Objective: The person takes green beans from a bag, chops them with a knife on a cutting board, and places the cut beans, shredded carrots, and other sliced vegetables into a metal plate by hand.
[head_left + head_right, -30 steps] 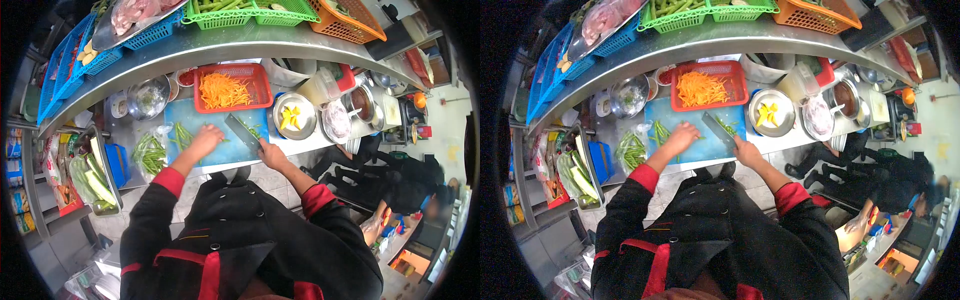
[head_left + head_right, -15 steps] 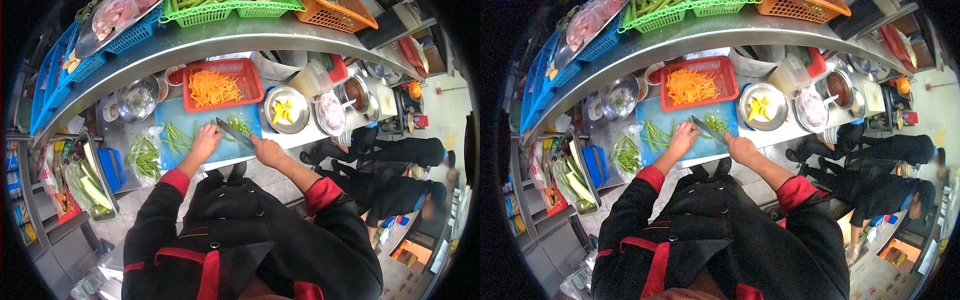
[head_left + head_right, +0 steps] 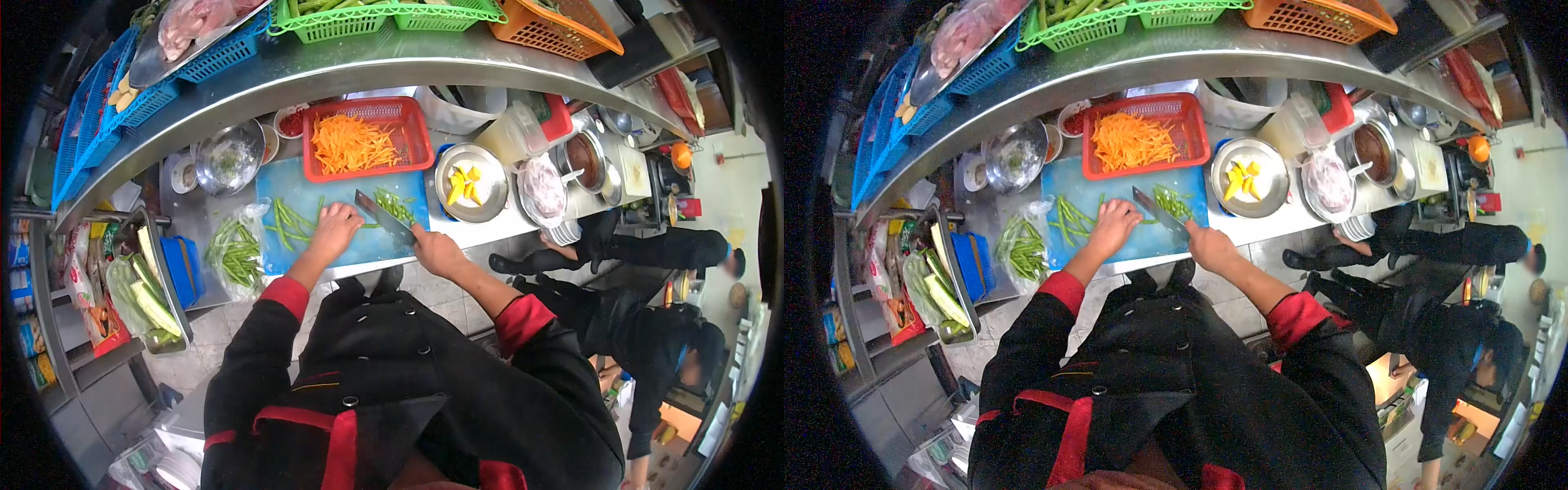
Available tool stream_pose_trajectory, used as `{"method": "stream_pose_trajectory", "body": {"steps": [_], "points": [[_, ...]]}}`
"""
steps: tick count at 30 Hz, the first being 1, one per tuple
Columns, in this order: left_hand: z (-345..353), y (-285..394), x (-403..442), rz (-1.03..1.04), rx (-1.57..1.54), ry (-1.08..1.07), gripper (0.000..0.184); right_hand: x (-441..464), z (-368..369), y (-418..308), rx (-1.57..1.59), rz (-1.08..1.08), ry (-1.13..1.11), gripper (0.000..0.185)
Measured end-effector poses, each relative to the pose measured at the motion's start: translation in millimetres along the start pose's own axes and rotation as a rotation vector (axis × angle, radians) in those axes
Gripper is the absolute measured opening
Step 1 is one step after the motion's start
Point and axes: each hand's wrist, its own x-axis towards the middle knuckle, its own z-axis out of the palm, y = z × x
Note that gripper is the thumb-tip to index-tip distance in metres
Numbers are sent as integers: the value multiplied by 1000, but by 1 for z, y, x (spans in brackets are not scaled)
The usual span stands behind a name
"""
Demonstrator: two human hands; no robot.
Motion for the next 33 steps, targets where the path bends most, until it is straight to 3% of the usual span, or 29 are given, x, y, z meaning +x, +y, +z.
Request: {"method": "stream_pose_trajectory", "body": {"steps": [6, 8, 9, 12, 18, 20, 24, 27, 33], "points": [[12, -8, 6, -7, 56, 93, 12, 4, -3, 10, 94, -22, 39, 34], [-5, -4, 0, 71, 58, -147, 11, 2, -6, 10, 80, 6, 24, 32], [-8, -5, -4, 68, 58, -148, 11, 0, -7, 8, 81, 4, 21, 32], [-15, -2, -8, 137, -23, -100, 11, -7, -6, 5, 143, -21, -1, 30], [0, 10, 12, 37, 51, 25, 9, -2, 12, 16, 112, 25, -3, 36], [2, 14, 16, 6, 70, 55, 10, -1, 18, 28, 281, -2, 17, 37], [8, 19, 16, -118, 16, 50, 15, -2, 22, 30, 296, 27, 33, 36], [44, 2, 0, -25, -153, 121, 18, -4, 17, 18, 245, 37, 56, 33], [16, 18, 0, 74, 3, 152, 16, -6, 7, -1, 66, 47, 10, 30]]}}
